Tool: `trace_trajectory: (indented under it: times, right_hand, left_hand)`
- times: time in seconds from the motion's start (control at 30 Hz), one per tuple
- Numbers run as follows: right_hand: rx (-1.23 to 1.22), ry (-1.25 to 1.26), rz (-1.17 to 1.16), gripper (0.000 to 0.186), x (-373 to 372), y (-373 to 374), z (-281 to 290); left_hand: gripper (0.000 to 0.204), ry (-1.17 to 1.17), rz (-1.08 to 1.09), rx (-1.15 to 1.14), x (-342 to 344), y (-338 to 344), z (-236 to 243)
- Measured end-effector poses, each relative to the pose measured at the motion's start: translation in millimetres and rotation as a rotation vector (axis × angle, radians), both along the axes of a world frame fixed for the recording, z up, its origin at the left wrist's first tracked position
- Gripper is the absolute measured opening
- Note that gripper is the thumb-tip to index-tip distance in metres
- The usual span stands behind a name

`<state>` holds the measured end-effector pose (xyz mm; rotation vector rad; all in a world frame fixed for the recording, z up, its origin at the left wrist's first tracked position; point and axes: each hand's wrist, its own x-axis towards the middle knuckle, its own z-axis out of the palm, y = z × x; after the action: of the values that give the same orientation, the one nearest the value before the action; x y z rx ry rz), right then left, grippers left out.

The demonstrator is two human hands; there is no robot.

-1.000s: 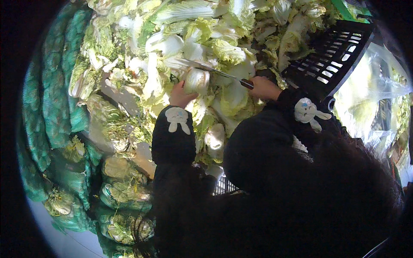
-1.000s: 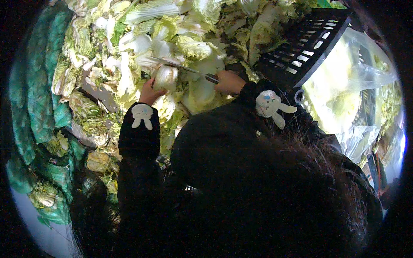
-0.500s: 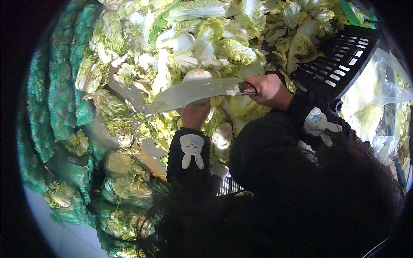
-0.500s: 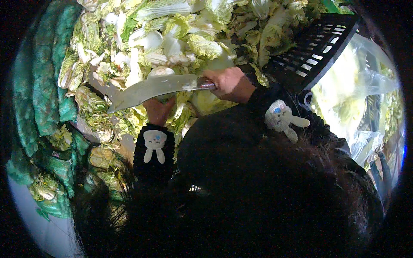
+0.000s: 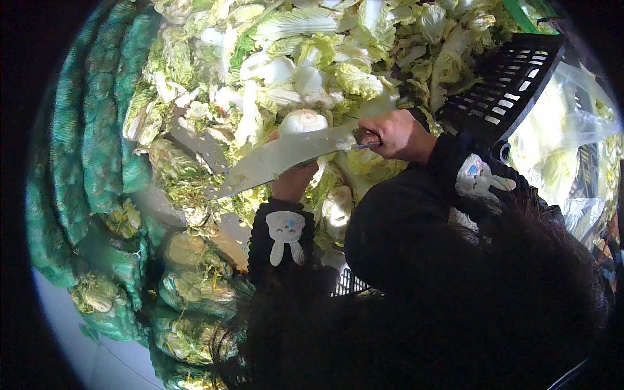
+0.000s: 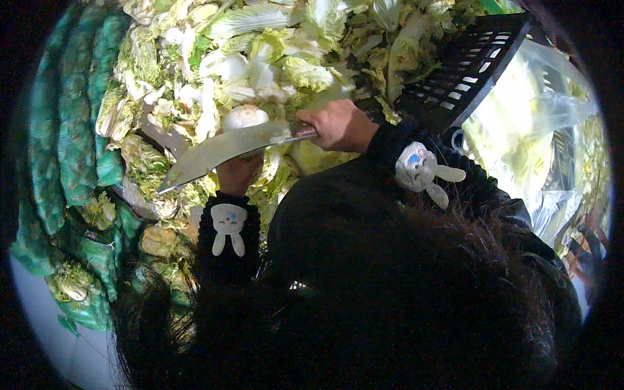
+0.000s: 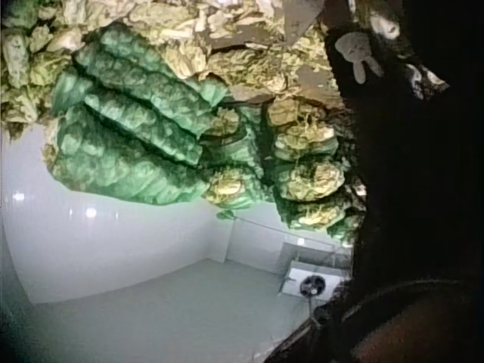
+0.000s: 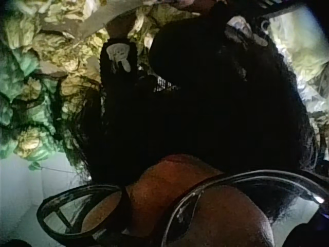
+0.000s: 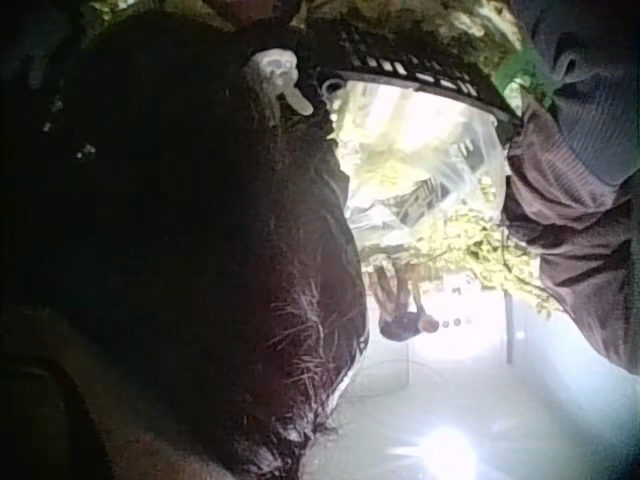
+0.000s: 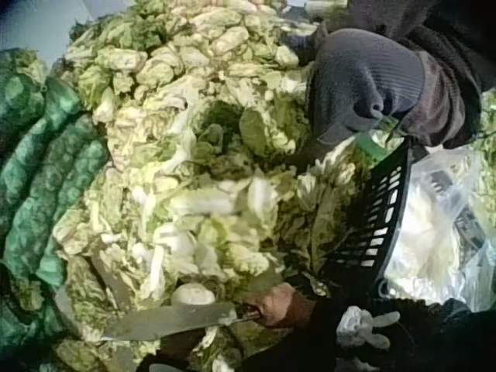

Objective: The person trims the outer leaves and base of napa cabbage heads using a knife. They peel off loose leaves, cut the core, and place the trimmed cabbages into a black crate.

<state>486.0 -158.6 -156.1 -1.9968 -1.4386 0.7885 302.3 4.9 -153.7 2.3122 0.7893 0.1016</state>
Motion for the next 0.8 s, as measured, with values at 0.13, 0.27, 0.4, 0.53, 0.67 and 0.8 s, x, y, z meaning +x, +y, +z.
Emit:
trace_trajectory:
  times: [0.13, 0.27, 0.4, 0.53, 0.67, 0.8]
  right_hand:
    - [-0.13, -0.021, -0.032, 0.016, -0.1, 1.3, 0.9]
    - [-0.084, -0.02, 0.023, 0.016, -2.1, -1.1, -2.8]
    - [-0.097, -0.037, -0.053, 0.018, 1.6, -11.2, -18.9]
    - [-0.606, -0.143, -0.209, 0.021, 19.0, -24.1, -43.9]
    - [-0.386, -0.05, -0.202, 0.028, 12.7, -25.8, -55.2]
    - [-0.33, -0.08, -0.195, 0.031, 13.2, -17.0, -46.7]
  left_hand:
    - [0.052, 0.111, 0.054, -0.065, -8.6, -3.4, 10.5]
    - [0.059, 0.075, 0.069, -0.149, -11.9, -10.2, 19.8]
    - [0.058, -0.059, 0.197, -0.131, -17.5, -13.1, 35.7]
    - [0.076, -0.231, 0.445, -0.343, -28.4, -9.4, 59.9]
    - [0.08, -0.163, 0.336, -0.003, -31.9, -3.1, 75.9]
    - [0.081, -0.17, 0.372, 0.02, -27.5, -3.3, 86.8]
